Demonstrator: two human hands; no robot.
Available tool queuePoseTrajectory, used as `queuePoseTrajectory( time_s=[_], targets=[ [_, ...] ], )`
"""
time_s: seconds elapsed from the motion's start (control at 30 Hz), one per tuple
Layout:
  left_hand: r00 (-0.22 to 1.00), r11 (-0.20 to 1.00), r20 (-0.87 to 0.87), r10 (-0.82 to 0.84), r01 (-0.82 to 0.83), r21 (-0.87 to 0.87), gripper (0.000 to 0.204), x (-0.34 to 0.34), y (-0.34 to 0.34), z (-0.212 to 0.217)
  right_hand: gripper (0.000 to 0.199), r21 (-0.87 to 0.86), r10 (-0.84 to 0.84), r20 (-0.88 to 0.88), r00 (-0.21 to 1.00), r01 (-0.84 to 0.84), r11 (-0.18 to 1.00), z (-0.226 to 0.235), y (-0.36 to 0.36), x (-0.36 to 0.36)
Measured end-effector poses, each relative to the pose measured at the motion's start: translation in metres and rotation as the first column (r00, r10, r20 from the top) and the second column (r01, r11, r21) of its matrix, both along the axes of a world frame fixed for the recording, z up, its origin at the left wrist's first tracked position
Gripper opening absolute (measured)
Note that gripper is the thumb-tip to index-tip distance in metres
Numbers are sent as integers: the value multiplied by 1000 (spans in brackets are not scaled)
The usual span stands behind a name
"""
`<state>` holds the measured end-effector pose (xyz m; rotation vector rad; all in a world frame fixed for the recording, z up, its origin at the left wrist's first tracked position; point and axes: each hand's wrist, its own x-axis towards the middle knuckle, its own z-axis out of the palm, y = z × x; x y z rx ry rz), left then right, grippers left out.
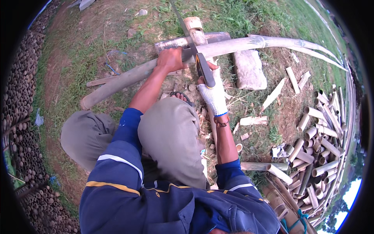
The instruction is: The person uses a hand saw to cut bamboo poles into shorter sections. They repeatedly position a bamboo pole on a wooden support, saw through it, and then move the cut piece aside. The process is repeated multiple times with different poles.
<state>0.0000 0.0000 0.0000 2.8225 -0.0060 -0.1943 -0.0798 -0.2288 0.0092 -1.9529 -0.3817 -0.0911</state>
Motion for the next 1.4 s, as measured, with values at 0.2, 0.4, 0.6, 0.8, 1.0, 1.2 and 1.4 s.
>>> queuePoseTrajectory(
  time_s=[0.2,0.4,0.6,0.8,1.0,1.2,1.4],
  targets=[
    [998,996,59,-18,23,-84,61,-7,-3,-6,67,-28,-58,42,997,59,998,-11,-4,-26],
    [1000,994,-3,-8,7,-109,64,-13,14,4,61,-76,-8,164,986,21,997,6,12,-21],
    [1000,997,13,-1,2,-79,74,-40,61,-10,82,75,110,-101,989,-103,992,0,52,-56],
    [1000,998,2,-17,17,-57,74,-43,69,-2,80,259,121,-180,976,-71,963,-4,61,-60],
    [999,998,1,-40,40,-50,77,-40,66,-4,73,41,-1,-120,993,6,999,19,29,-120],
    [1000,1000,-30,-1,1,-13,83,-47,64,-7,67,-32,-91,-462,882,86,996,56,-61,-271],
    [996,999,-78,42,-44,-18,82,-43,69,-5,67,53,6,-288,958,10,999,34,0,-167]
  ],
)
